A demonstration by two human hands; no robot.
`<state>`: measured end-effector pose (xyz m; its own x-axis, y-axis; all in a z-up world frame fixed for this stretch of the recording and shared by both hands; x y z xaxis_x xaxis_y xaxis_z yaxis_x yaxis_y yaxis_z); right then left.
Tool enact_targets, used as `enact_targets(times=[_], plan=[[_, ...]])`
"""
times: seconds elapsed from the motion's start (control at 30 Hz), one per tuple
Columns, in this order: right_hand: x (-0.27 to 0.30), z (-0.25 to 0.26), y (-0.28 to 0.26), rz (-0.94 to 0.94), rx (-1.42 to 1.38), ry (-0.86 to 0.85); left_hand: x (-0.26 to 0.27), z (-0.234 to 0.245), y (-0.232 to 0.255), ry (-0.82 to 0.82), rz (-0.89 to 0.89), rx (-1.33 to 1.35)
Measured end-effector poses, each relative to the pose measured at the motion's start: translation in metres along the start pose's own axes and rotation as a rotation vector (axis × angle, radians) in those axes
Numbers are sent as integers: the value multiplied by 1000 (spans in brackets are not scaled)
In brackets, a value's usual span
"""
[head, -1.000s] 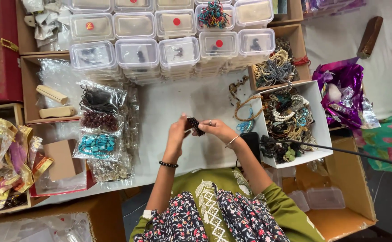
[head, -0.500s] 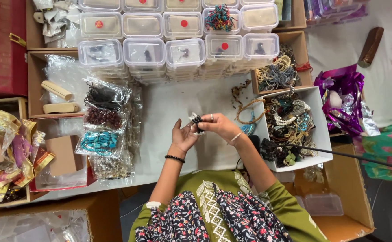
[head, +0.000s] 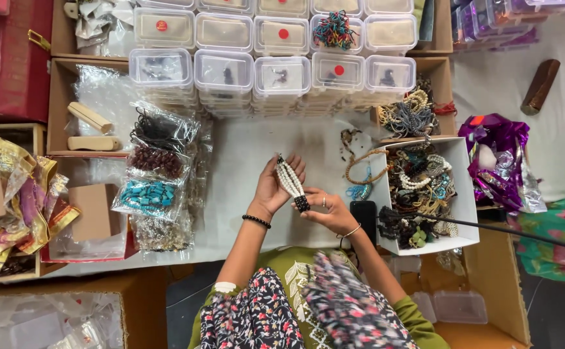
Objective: The person sits at a table and sorts through various necklaces and bracelets from a white box. They pick up individual pieces, such as a brown beaded necklace and a turquoise necklace, place them into small clear plastic bags, and set the packaged items aside on the table.
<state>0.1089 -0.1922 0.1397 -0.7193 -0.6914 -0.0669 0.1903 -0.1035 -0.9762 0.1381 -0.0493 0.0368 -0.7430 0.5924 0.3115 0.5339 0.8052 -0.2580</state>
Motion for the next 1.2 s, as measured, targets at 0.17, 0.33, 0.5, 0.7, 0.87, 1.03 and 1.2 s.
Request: enact_targets(times=[0.17,0.33,0.5,0.7,0.87,1.03,1.2], plan=[[-3,10,26,0,114,131,-2,17,5,110,-70,-409],[-22,22,24,-76,262,219,10,-17,-8,108,-12,-548],[-39,28,25,-162,300,266,18,-30,-18,108,95,-580],[-41,25,62,-279,172,290,20,-31,-29,110,142,-697],[-27,24,112,-374,-83,360,10,-12,-34,212,184,-800],[-3,15,122,-383,-276,611,-9,5,-33,410,88,-967],[8,2,104,-294,-592,821,-27,-8,-47,849,-345,-1904]])
Point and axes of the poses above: each hand's wrist, its own x-axis away from the middle knuckle, its own z-axis out of the back of the hand, y = z × x, the point moved 6 cm from there along -x, towards the middle knuckle, and after that the axes turned 13 degrees about z, right-handed, at the moved point
